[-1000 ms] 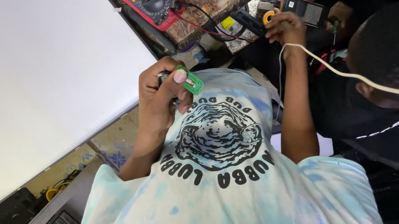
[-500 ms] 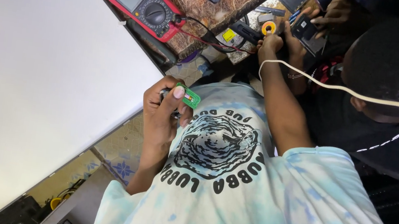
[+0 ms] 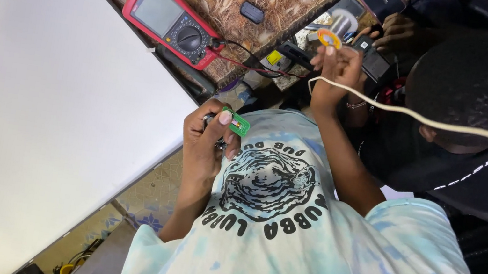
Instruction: A person is inspecting and manipulating a small electronic circuit board using a screwdriver at a repair bench.
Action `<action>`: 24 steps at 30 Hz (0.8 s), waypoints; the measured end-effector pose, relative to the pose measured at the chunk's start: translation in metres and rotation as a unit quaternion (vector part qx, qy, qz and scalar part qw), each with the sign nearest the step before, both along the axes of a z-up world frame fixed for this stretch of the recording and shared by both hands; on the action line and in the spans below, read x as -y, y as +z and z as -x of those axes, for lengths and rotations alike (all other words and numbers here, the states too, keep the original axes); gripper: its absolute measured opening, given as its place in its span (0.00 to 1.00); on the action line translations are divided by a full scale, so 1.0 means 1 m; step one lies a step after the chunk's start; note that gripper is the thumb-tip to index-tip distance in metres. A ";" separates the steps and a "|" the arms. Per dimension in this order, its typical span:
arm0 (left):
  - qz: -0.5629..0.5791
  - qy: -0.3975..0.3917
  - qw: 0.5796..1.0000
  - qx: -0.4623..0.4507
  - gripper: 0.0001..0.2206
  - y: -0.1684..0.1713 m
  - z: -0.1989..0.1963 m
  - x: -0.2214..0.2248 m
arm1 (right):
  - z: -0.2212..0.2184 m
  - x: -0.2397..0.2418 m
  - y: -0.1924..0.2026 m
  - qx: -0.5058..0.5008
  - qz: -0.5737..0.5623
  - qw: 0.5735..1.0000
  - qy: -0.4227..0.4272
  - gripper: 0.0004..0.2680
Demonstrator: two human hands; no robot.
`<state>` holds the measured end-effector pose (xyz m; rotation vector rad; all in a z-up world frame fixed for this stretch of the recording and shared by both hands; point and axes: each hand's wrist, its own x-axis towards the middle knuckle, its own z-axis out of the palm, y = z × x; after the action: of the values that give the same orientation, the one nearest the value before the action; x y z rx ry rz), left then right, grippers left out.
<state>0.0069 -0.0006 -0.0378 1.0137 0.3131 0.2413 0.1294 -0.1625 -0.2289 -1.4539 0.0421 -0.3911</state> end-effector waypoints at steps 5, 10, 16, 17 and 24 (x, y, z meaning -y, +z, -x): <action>0.000 -0.045 0.996 -0.074 0.12 0.028 -0.002 -0.004 | -0.079 -0.031 0.043 -0.085 -0.138 0.977 0.137 0.06; -0.017 -0.048 0.996 -0.077 0.12 0.036 -0.002 -0.008 | -0.142 -0.046 0.040 -0.152 -0.134 0.959 0.199 0.04; -0.005 -0.033 0.997 -0.071 0.11 0.027 0.001 -0.015 | -0.156 -0.016 0.053 -0.204 -0.002 0.933 0.296 0.05; 0.000 -0.027 0.997 -0.077 0.12 0.027 0.001 -0.015 | -0.154 -0.010 0.048 -0.207 0.032 0.927 0.311 0.07; -0.012 -0.036 0.996 -0.075 0.13 0.029 -0.004 -0.016 | -0.190 0.008 0.010 -0.029 -0.135 0.983 0.124 0.15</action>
<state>0.0105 0.0158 -0.0091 1.0663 0.4106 0.1046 0.3192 -0.1708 -0.2188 -1.1839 -0.0389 -0.1326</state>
